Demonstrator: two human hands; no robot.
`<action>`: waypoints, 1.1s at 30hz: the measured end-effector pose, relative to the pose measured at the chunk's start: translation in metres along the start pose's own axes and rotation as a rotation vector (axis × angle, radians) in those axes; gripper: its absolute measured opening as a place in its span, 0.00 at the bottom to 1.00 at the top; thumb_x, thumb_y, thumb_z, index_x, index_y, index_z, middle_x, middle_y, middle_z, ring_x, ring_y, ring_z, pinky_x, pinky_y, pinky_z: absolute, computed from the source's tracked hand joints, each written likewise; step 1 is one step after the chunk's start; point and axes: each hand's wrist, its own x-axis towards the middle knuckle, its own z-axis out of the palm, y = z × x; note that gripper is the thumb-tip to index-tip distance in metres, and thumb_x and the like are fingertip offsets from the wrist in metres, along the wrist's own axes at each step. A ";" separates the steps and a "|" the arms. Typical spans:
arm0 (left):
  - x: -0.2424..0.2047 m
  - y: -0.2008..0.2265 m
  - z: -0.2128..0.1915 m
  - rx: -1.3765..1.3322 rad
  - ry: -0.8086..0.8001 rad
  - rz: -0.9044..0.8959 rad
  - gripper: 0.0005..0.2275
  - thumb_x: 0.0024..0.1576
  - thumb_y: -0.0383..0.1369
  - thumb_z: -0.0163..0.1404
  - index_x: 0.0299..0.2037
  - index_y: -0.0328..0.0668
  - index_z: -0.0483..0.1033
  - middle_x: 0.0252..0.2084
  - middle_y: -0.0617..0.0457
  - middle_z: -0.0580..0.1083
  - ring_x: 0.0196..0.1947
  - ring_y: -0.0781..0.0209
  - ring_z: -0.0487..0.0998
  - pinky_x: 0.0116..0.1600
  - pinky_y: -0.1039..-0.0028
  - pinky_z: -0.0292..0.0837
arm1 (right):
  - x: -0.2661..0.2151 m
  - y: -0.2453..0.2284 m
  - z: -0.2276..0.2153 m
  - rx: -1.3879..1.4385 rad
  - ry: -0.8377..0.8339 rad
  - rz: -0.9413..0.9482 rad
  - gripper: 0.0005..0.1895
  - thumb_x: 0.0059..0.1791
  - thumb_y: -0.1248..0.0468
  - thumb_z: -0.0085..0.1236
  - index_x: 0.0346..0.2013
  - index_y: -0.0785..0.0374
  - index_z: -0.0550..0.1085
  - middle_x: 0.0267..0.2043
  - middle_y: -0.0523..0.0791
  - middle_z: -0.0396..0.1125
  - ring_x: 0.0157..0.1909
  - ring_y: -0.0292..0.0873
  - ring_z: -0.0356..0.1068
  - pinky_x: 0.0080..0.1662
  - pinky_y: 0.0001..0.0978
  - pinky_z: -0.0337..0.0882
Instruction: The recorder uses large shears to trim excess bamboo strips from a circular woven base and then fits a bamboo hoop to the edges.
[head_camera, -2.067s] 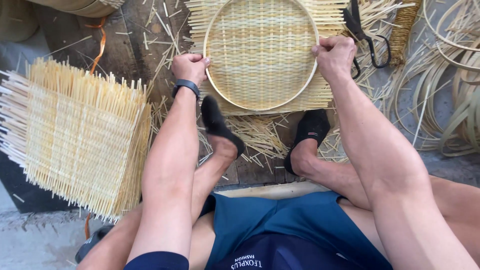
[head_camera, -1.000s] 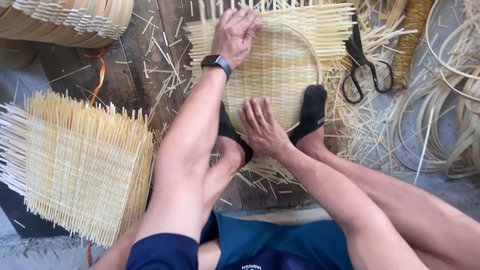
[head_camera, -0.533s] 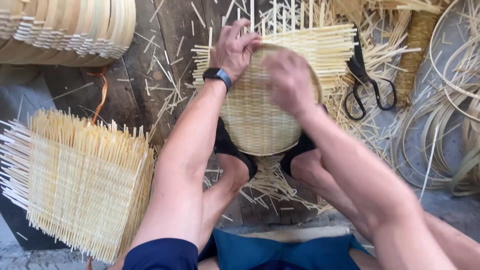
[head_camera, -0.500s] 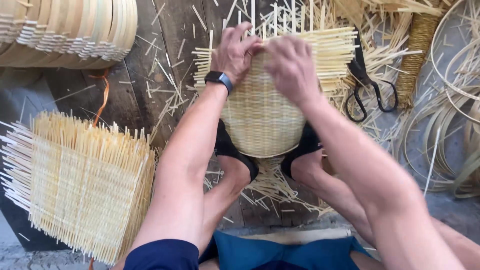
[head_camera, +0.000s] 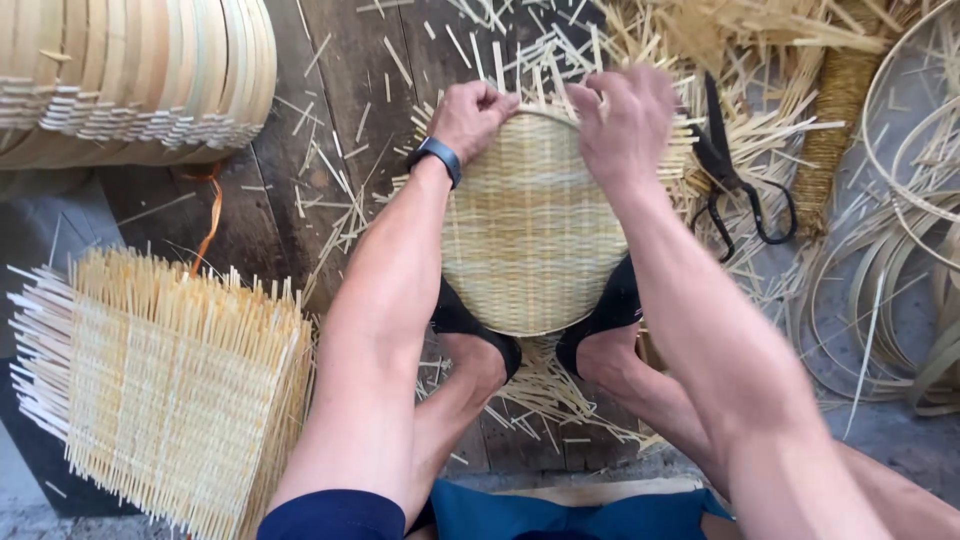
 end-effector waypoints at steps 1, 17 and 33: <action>0.001 -0.009 0.005 -0.089 0.000 -0.031 0.13 0.55 0.45 0.61 0.28 0.44 0.82 0.23 0.54 0.79 0.24 0.66 0.75 0.31 0.71 0.70 | -0.013 0.008 0.006 -0.245 0.373 -0.237 0.20 0.55 0.48 0.55 0.29 0.58 0.80 0.31 0.45 0.72 0.38 0.47 0.71 0.41 0.44 0.69; 0.016 -0.053 0.018 -0.495 -0.044 -0.244 0.18 0.65 0.48 0.48 0.46 0.39 0.77 0.38 0.46 0.79 0.39 0.62 0.77 0.46 0.69 0.73 | 0.011 -0.023 0.044 0.049 0.154 0.009 0.20 0.58 0.54 0.40 0.39 0.67 0.73 0.41 0.57 0.69 0.47 0.56 0.68 0.50 0.51 0.66; -0.107 -0.101 0.027 0.023 0.404 -0.456 0.42 0.64 0.61 0.20 0.36 0.29 0.82 0.32 0.27 0.76 0.38 0.27 0.77 0.42 0.45 0.70 | 0.043 -0.135 0.036 -0.388 -0.837 -0.136 0.37 0.50 0.24 0.40 0.44 0.48 0.81 0.29 0.46 0.71 0.33 0.42 0.71 0.38 0.40 0.65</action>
